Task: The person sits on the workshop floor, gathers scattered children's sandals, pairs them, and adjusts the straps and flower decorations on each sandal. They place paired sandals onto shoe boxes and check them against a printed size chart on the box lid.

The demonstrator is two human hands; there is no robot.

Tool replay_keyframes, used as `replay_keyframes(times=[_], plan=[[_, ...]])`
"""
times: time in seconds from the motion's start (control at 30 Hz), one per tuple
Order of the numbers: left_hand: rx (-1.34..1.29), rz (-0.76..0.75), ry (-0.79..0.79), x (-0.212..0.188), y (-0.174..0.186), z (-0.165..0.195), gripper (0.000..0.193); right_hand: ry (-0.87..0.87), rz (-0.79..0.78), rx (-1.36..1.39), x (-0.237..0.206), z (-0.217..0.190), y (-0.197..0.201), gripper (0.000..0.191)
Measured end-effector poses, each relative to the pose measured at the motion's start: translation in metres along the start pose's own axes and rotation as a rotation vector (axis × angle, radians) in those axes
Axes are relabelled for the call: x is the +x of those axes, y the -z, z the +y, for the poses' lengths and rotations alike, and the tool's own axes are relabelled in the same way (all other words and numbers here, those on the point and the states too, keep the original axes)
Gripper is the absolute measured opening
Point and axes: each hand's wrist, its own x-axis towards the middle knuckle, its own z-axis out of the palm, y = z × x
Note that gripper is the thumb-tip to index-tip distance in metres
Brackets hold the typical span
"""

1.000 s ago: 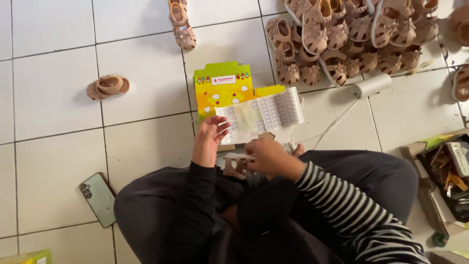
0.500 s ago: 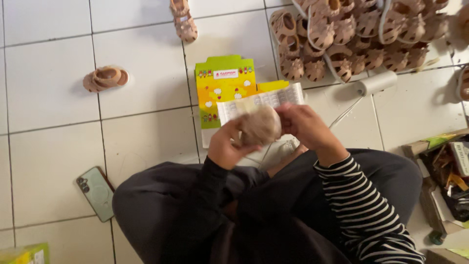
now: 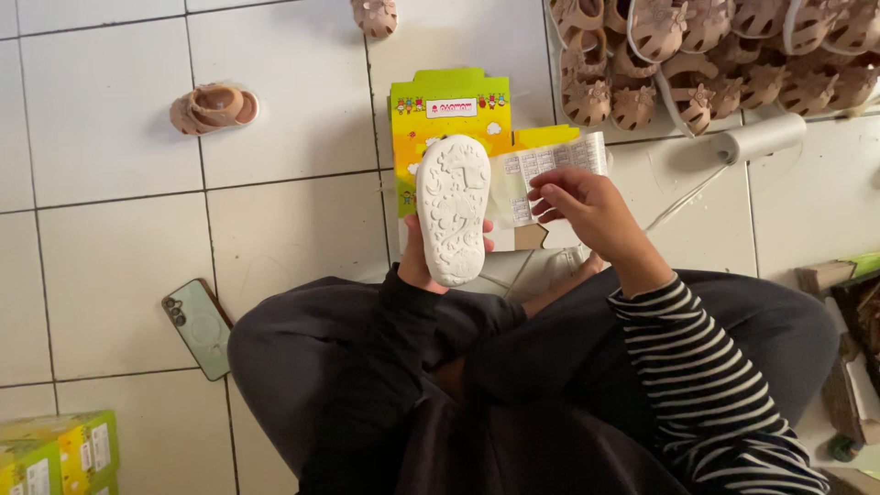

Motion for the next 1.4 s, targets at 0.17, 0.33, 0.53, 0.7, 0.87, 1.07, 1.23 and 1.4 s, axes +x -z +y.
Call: replay_keyframes(times=[0.17,0.33,0.53,0.7,0.87,1.07,1.23,1.4], plan=[[-0.010,0.104,-0.014,0.001,-0.023,0.018,0.092,0.055,0.207,-0.530,0.006,0.015,0.003,0.024],[-0.225,-0.073,-0.036,0.004,-0.033,0.045,0.072,0.232,0.159,-0.637,0.013,0.039,-0.001,0.021],[0.038,0.053,-0.159,-0.002,-0.026,0.042,0.072,0.354,0.172,-0.810,0.014,0.061,-0.016,0.031],[0.055,0.035,-0.127,0.001,-0.012,0.035,0.077,0.333,0.232,-0.821,0.011,0.070,-0.025,0.030],[0.036,0.139,-0.159,0.006,-0.005,0.026,0.074,0.370,0.420,-0.802,0.002,0.085,-0.044,0.039],[0.042,0.182,-0.184,0.005,-0.006,0.028,0.071,0.377,0.518,-0.748,-0.002,0.092,-0.058,0.030],[0.037,0.180,-0.203,0.004,-0.006,0.026,0.069,0.358,0.573,-0.649,-0.005,0.092,-0.067,0.025],[0.045,0.166,-0.223,0.007,-0.006,0.024,0.067,0.351,0.621,-0.610,-0.004,0.093,-0.071,0.024]])
